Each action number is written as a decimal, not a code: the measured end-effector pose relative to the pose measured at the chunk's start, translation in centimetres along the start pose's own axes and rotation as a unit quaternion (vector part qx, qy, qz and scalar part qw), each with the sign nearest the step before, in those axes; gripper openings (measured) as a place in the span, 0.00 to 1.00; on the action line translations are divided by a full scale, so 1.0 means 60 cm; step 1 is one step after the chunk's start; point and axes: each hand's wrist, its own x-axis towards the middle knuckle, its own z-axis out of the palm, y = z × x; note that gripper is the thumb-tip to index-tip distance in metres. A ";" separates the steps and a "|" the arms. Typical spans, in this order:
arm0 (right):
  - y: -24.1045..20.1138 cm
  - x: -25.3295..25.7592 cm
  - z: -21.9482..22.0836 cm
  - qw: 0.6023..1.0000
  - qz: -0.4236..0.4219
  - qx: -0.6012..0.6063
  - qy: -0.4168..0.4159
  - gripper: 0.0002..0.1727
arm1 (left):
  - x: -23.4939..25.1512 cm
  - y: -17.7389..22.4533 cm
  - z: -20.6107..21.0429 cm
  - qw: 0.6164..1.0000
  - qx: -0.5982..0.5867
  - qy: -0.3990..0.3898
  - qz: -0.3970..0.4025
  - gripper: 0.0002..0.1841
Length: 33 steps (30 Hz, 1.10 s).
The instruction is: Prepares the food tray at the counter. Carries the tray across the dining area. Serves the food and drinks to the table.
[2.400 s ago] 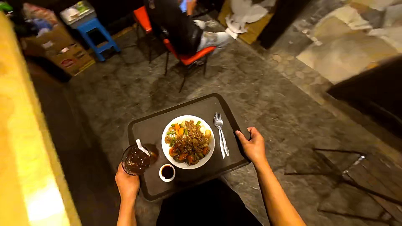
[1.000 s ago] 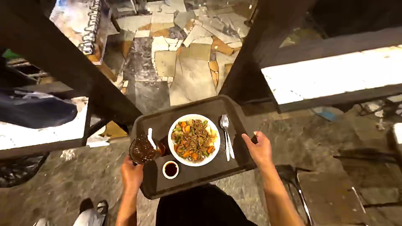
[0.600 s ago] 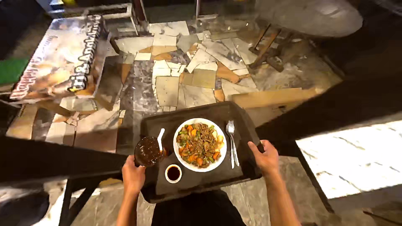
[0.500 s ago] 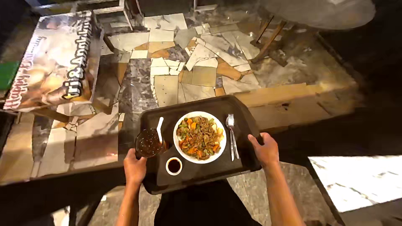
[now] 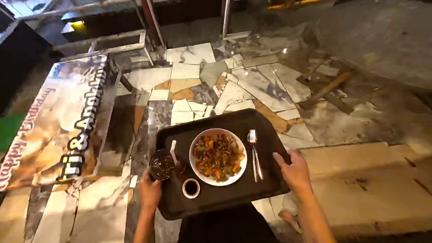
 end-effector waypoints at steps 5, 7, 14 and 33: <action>-0.168 0.310 0.085 1.000 -0.025 0.004 -0.016 0.23 | 0.308 0.129 0.068 0.999 0.034 -0.003 -0.027 0.16; -0.220 0.444 0.141 0.999 -0.039 0.013 -0.005 0.22 | 0.444 0.170 0.110 1.000 0.023 0.002 -0.020 0.16; -0.416 0.855 0.321 0.999 -0.031 0.034 0.030 0.22 | 0.936 0.316 0.231 0.999 0.041 0.004 0.030 0.17; -0.976 2.037 0.652 0.999 -0.020 0.048 0.011 0.20 | 2.125 0.786 0.604 0.999 0.019 0.023 0.016 0.17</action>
